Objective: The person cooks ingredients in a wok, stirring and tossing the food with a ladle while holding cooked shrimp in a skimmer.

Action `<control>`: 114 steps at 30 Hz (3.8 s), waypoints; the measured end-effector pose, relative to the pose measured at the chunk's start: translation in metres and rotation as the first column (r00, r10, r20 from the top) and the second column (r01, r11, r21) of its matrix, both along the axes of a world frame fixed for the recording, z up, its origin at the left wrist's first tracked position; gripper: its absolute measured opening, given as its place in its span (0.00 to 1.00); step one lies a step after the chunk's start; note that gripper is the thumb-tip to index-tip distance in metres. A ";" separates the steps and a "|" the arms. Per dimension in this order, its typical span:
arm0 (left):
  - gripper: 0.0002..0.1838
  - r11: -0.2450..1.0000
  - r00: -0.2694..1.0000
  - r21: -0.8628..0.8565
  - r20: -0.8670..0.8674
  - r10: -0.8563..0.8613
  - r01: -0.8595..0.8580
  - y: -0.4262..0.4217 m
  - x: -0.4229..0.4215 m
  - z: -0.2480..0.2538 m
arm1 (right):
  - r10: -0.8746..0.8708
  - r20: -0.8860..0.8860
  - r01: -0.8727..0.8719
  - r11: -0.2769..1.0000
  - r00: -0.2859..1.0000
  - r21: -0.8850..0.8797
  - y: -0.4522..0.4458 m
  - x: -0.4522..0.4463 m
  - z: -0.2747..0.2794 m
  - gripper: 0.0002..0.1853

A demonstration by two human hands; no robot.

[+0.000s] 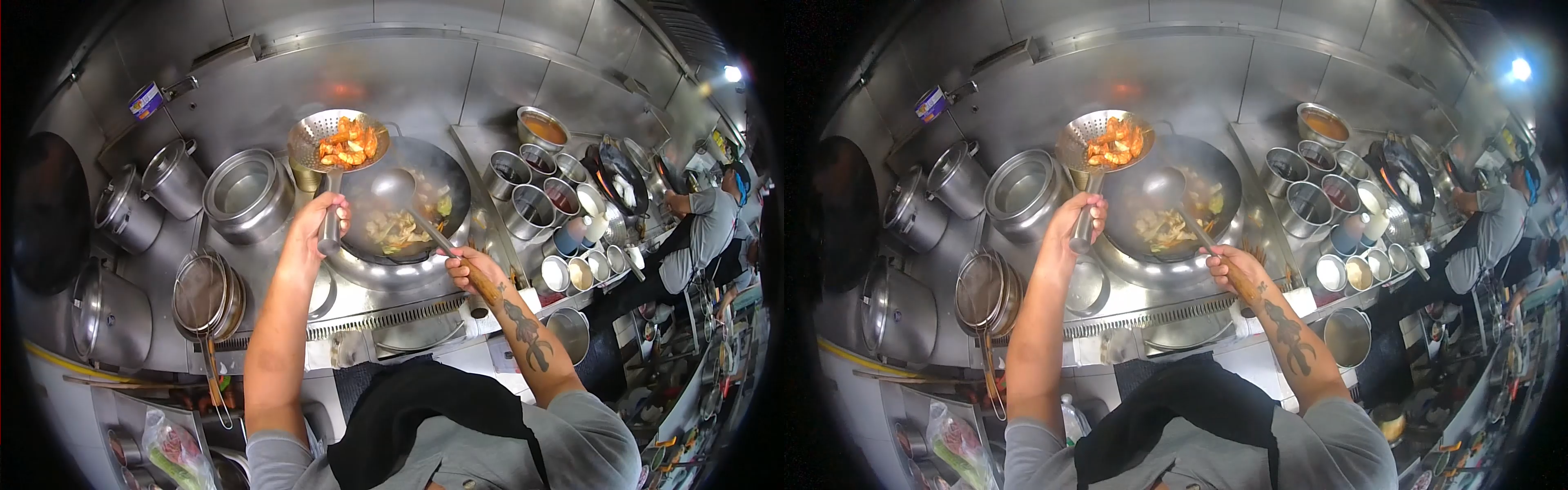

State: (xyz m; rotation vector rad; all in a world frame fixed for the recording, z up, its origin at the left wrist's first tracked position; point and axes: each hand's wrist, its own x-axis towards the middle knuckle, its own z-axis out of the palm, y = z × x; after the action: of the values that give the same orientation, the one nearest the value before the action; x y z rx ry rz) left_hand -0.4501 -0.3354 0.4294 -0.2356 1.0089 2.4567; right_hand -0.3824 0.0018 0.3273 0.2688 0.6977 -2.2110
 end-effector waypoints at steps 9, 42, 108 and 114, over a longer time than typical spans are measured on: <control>0.05 0.995 0.999 -0.087 -0.018 0.043 -0.044 -0.009 0.012 -0.029 | -0.054 -0.210 0.145 0.881 0.976 0.451 0.013 0.019 0.038 0.10; 0.04 1.000 0.999 -0.005 -0.012 0.030 -0.030 0.002 0.018 -0.011 | 0.287 -0.347 0.141 0.553 0.893 0.821 -0.019 -0.006 0.031 0.04; 0.05 0.999 0.996 0.003 0.080 -0.042 0.042 0.014 0.033 -0.057 | 0.162 -0.510 0.194 0.795 0.845 0.575 -0.018 0.031 0.184 0.13; 0.05 0.994 0.992 0.032 0.076 -0.102 0.100 0.018 0.033 -0.051 | 0.430 -0.648 0.396 0.541 0.629 0.742 -0.024 0.034 0.205 0.14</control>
State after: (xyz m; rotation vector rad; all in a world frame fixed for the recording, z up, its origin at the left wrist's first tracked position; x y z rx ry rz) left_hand -0.4173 -0.3174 0.3780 -0.2615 0.9298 2.3502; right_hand -0.3487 -0.0217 0.5320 -0.3148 2.3044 -1.6625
